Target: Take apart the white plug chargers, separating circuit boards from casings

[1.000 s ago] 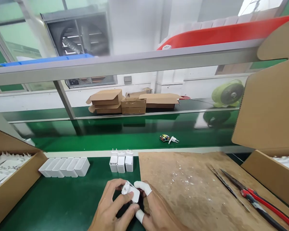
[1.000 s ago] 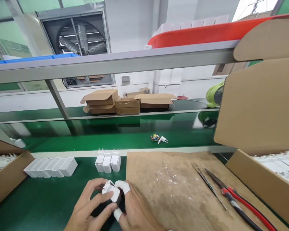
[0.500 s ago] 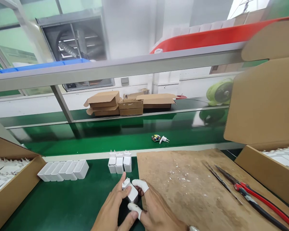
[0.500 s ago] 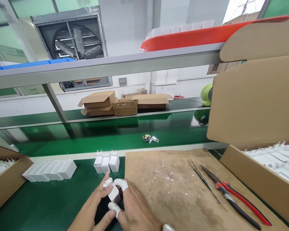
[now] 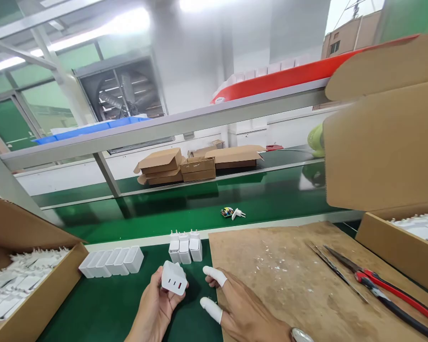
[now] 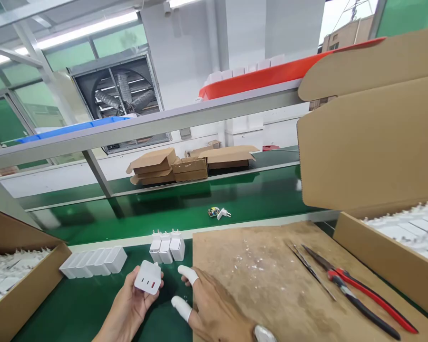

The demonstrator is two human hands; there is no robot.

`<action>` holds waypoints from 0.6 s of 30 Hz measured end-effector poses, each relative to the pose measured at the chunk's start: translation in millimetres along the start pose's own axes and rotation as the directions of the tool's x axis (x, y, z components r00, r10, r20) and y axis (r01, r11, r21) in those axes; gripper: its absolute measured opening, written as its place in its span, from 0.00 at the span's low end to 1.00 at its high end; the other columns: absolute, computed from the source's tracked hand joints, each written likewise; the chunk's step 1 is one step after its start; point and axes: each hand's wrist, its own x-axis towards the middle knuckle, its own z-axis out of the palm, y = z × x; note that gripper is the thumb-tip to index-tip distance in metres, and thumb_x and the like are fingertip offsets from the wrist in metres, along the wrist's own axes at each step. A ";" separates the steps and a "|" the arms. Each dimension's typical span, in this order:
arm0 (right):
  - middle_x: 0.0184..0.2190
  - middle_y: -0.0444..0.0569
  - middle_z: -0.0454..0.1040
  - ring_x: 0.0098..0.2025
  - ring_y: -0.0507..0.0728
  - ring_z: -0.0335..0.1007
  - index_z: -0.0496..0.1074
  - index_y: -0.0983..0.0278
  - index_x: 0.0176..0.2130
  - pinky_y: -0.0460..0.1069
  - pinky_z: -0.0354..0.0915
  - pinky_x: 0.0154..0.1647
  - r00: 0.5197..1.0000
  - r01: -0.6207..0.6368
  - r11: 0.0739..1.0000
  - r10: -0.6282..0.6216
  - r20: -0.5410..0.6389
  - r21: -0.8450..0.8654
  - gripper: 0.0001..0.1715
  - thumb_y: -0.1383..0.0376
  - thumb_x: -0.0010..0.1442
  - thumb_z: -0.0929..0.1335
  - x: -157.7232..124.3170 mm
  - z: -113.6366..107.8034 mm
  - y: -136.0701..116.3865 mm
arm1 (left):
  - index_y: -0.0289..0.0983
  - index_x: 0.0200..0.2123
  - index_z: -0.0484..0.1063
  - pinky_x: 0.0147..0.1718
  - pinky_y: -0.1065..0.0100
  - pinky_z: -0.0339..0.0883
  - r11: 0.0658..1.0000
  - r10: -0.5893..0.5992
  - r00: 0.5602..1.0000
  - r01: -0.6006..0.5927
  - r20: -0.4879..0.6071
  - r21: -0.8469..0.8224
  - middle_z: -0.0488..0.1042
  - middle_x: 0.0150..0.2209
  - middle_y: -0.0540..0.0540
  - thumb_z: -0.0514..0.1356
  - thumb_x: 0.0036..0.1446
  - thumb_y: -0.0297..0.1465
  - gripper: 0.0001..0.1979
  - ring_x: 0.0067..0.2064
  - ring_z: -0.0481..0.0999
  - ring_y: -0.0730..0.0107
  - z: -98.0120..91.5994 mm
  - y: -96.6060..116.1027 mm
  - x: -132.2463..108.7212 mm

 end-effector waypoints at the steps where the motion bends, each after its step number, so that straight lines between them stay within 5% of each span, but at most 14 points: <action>1: 0.52 0.54 0.82 0.51 0.64 0.83 0.66 0.58 0.66 0.60 0.80 0.57 1.000 0.023 0.999 -0.024 -0.011 -0.025 0.29 0.65 0.69 0.71 -0.3 0.0 1.2 | 0.33 0.50 0.76 0.45 0.55 0.83 1.000 0.005 1.000 -0.005 -0.011 0.006 0.85 0.46 0.32 0.60 0.72 0.41 0.16 0.45 0.88 0.52 -1.9 0.5 1.4; 4: 0.53 0.54 0.82 0.52 0.64 0.83 0.65 0.58 0.66 0.60 0.81 0.56 0.996 0.077 0.991 -0.081 -0.033 -0.107 0.27 0.67 0.70 0.69 -1.7 0.2 3.8 | 0.34 0.49 0.76 0.43 0.56 0.83 0.992 0.100 0.994 -0.096 -0.041 0.086 0.85 0.45 0.34 0.64 0.67 0.46 0.20 0.44 0.87 0.51 -9.3 6.9 7.0; 7: 0.56 0.56 0.81 0.55 0.65 0.83 0.65 0.58 0.66 0.60 0.81 0.57 0.990 0.127 0.974 -0.136 -0.037 -0.189 0.26 0.67 0.71 0.67 -3.4 0.8 4.4 | 0.37 0.45 0.78 0.44 0.59 0.80 0.927 0.284 0.957 -0.259 -0.058 0.271 0.83 0.43 0.39 0.74 0.52 0.54 0.30 0.44 0.83 0.53 -21.7 25.4 14.8; 10: 0.57 0.59 0.81 0.55 0.67 0.82 0.67 0.60 0.65 0.60 0.81 0.57 0.988 0.148 0.962 -0.156 -0.016 -0.230 0.26 0.68 0.70 0.68 -3.7 0.8 3.0 | 0.38 0.45 0.80 0.48 0.58 0.77 0.796 0.403 0.915 -0.345 -0.008 0.498 0.80 0.56 0.37 0.78 0.44 0.54 0.32 0.45 0.81 0.53 -34.8 47.7 24.5; 14: 0.54 0.57 0.81 0.52 0.66 0.83 0.70 0.60 0.64 0.60 0.81 0.56 0.991 0.136 0.967 -0.133 0.026 -0.216 0.27 0.72 0.67 0.68 -1.8 -3.1 -1.8 | 0.39 0.46 0.81 0.51 0.48 0.75 0.642 0.415 0.908 -0.337 0.057 0.688 0.76 0.62 0.34 0.75 0.45 0.51 0.29 0.44 0.81 0.47 -46.1 57.3 42.3; 18: 0.52 0.56 0.81 0.51 0.65 0.82 0.72 0.61 0.62 0.58 0.81 0.55 0.991 0.129 0.964 -0.121 0.048 -0.231 0.26 0.73 0.66 0.67 -0.4 -6.7 -6.8 | 0.38 0.49 0.77 0.61 0.39 0.71 0.605 0.388 0.916 -0.334 0.098 0.723 0.78 0.60 0.30 0.70 0.48 0.49 0.29 0.55 0.82 0.35 -52.6 47.0 63.6</action>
